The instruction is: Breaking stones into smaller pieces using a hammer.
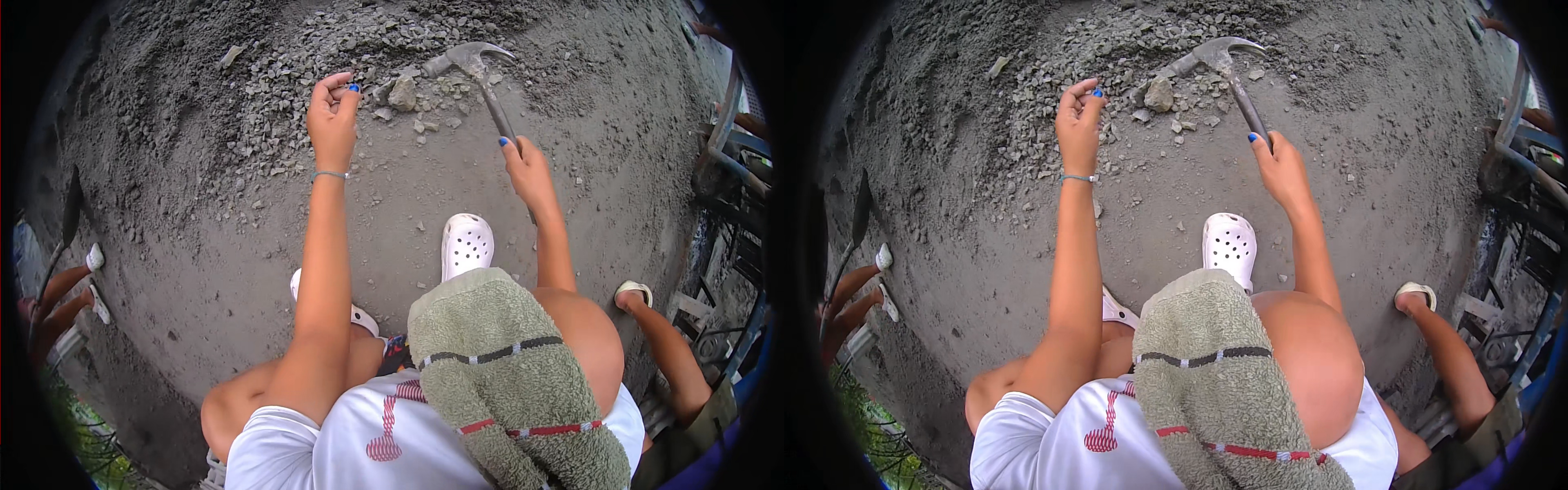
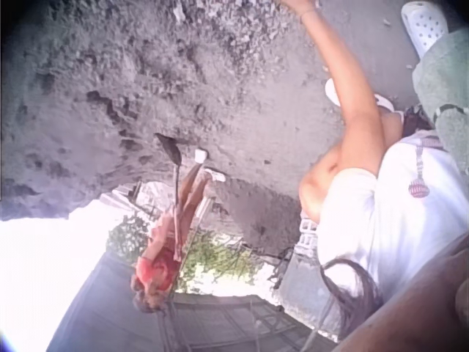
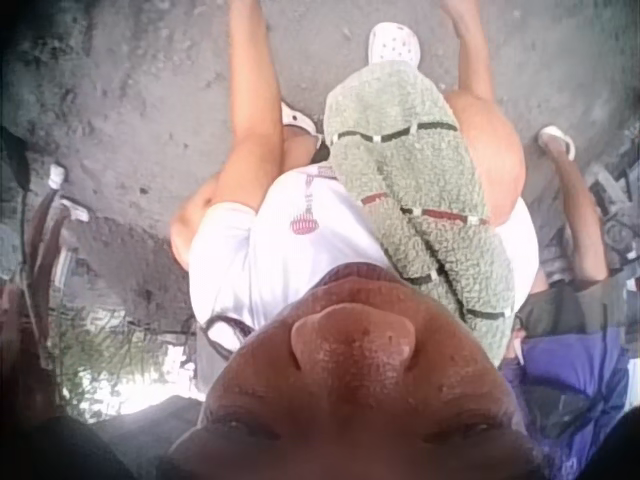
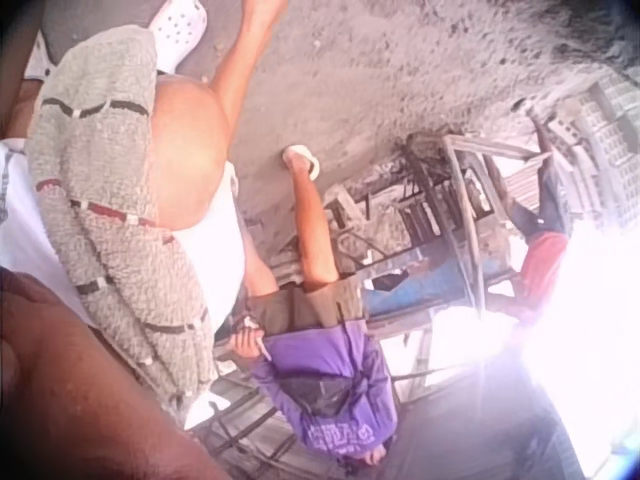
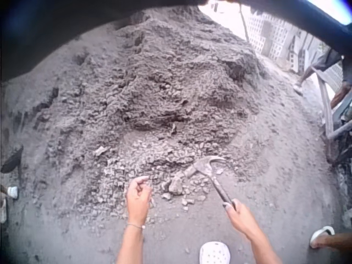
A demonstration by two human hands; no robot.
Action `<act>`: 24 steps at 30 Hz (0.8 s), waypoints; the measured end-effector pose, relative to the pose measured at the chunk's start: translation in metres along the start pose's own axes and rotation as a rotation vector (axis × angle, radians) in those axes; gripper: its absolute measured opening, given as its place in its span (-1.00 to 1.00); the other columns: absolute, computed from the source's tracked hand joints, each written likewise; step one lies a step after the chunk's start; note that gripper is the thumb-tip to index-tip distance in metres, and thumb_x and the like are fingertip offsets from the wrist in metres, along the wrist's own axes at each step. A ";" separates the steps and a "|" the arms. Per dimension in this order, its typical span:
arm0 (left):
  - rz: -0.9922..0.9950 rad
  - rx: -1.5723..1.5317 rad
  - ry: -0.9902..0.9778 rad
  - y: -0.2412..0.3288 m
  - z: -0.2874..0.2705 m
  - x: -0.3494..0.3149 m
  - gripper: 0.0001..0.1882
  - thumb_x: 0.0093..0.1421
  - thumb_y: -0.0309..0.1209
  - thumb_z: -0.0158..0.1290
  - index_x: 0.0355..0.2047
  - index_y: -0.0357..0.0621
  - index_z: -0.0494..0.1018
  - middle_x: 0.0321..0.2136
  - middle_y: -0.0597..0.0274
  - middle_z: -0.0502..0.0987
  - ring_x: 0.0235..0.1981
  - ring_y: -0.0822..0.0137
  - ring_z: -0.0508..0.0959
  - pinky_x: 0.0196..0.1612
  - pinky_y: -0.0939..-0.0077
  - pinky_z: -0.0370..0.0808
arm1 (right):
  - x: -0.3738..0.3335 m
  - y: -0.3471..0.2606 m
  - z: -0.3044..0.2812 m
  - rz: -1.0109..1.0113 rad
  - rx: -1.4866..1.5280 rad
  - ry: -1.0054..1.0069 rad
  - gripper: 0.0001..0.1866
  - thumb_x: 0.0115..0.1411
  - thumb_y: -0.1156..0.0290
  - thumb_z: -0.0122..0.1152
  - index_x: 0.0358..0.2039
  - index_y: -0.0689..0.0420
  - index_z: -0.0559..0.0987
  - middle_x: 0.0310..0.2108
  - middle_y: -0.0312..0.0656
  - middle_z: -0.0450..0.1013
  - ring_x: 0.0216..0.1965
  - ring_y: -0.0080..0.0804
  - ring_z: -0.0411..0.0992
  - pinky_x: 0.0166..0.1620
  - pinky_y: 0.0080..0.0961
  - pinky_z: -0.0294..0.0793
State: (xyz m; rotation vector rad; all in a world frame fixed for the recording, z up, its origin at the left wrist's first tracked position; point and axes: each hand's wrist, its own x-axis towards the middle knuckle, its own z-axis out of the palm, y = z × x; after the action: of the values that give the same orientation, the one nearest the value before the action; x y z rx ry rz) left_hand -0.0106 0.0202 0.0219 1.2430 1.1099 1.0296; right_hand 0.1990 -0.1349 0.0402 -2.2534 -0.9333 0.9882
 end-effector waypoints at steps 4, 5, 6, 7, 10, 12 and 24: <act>-0.041 0.068 0.003 -0.015 -0.002 0.001 -0.77 -0.03 -0.51 -0.06 -0.30 -0.24 0.33 -0.57 0.38 0.36 -0.61 0.65 0.27 -0.57 0.80 0.20 | -0.006 -0.001 0.012 -0.126 0.161 0.103 -0.70 0.11 0.21 -0.10 -0.55 0.21 0.31 -0.74 -0.11 0.27 -0.69 -0.32 0.25 -0.59 -0.42 0.18; -0.055 0.070 0.000 -0.017 0.002 0.002 -0.77 -0.03 -0.50 -0.05 -0.30 -0.25 0.33 -0.57 0.38 0.35 -0.59 0.64 0.27 -0.54 0.78 0.22 | -0.002 0.008 0.023 -0.154 0.126 0.167 -0.67 0.10 0.17 -0.11 -0.52 0.23 0.32 -0.73 -0.09 0.27 -0.67 -0.29 0.27 -0.57 -0.40 0.21; -0.055 0.065 0.000 -0.020 0.004 0.003 -0.77 -0.03 -0.50 -0.05 -0.30 -0.25 0.33 -0.57 0.38 0.35 -0.59 0.64 0.27 -0.54 0.78 0.22 | 0.007 0.028 0.035 -0.156 0.122 0.169 -0.67 0.10 0.17 -0.11 -0.52 0.23 0.32 -0.73 -0.09 0.27 -0.67 -0.29 0.27 -0.57 -0.40 0.21; -0.045 0.072 -0.016 -0.022 0.007 0.005 -0.76 -0.03 -0.50 -0.05 -0.30 -0.25 0.33 -0.57 0.39 0.35 -0.59 0.64 0.27 -0.54 0.79 0.21 | 0.020 0.052 0.045 -0.123 -0.100 0.147 -0.66 0.10 0.16 -0.13 -0.51 0.24 0.32 -0.72 -0.07 0.28 -0.66 -0.27 0.28 -0.56 -0.39 0.22; -0.045 0.065 -0.032 -0.021 0.014 0.007 -0.76 -0.03 -0.49 -0.04 -0.30 -0.25 0.33 -0.57 0.39 0.34 -0.59 0.65 0.26 -0.54 0.79 0.21 | 0.031 0.073 0.041 -0.147 -0.298 0.123 -0.61 0.09 0.12 -0.15 -0.49 0.27 0.34 -0.69 -0.03 0.30 -0.63 -0.25 0.32 -0.53 -0.37 0.26; -0.074 0.079 -0.022 -0.015 0.002 0.002 -0.76 -0.04 -0.49 -0.03 -0.30 -0.25 0.34 -0.57 0.40 0.34 -0.60 0.65 0.25 -0.55 0.79 0.20 | 0.012 0.034 0.020 0.152 -0.019 -0.114 -0.63 0.09 0.15 -0.14 -0.49 0.27 0.33 -0.68 -0.04 0.31 -0.62 -0.28 0.32 -0.53 -0.38 0.25; -0.044 0.133 -0.016 -0.027 0.013 0.010 -0.76 -0.07 -0.46 -0.02 -0.33 -0.23 0.36 -0.57 0.35 0.37 -0.57 0.59 0.30 -0.51 0.74 0.26 | -0.022 0.079 0.043 -0.029 -0.156 0.078 -0.67 0.11 0.18 -0.13 -0.48 0.25 0.34 -0.69 0.00 0.32 -0.65 -0.15 0.32 -0.57 -0.35 0.22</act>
State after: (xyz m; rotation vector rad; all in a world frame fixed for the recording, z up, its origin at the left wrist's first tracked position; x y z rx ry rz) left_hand 0.0037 0.0262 -0.0057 1.3240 1.2040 0.9241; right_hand 0.1852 -0.1944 -0.0299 -2.3804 -1.0382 0.8346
